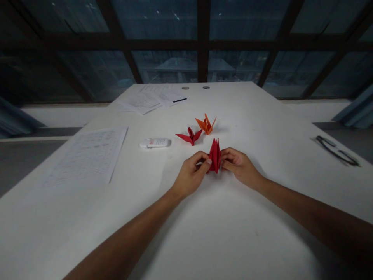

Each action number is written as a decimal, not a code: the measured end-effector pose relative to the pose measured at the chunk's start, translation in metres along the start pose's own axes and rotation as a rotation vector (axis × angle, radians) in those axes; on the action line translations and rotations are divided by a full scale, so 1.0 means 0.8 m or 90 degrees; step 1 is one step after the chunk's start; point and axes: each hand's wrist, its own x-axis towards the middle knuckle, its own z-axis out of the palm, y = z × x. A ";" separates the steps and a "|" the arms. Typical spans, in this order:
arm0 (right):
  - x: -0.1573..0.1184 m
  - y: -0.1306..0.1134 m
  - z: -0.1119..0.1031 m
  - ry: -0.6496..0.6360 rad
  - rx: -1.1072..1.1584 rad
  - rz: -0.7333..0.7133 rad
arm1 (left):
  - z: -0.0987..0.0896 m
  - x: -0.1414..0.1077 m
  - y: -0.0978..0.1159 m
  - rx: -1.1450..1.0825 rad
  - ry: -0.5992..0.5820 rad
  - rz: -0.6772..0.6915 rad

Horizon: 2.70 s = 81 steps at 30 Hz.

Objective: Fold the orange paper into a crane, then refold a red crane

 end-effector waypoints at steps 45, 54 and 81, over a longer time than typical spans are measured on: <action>-0.012 0.015 0.015 0.042 -0.086 -0.117 | -0.004 0.006 -0.012 -0.130 -0.028 -0.078; -0.015 0.005 0.014 0.072 -0.105 -0.105 | -0.002 0.004 -0.007 -0.068 -0.002 -0.048; -0.019 -0.009 0.016 -0.052 -0.217 -0.233 | -0.007 0.011 -0.013 -0.182 0.163 -0.074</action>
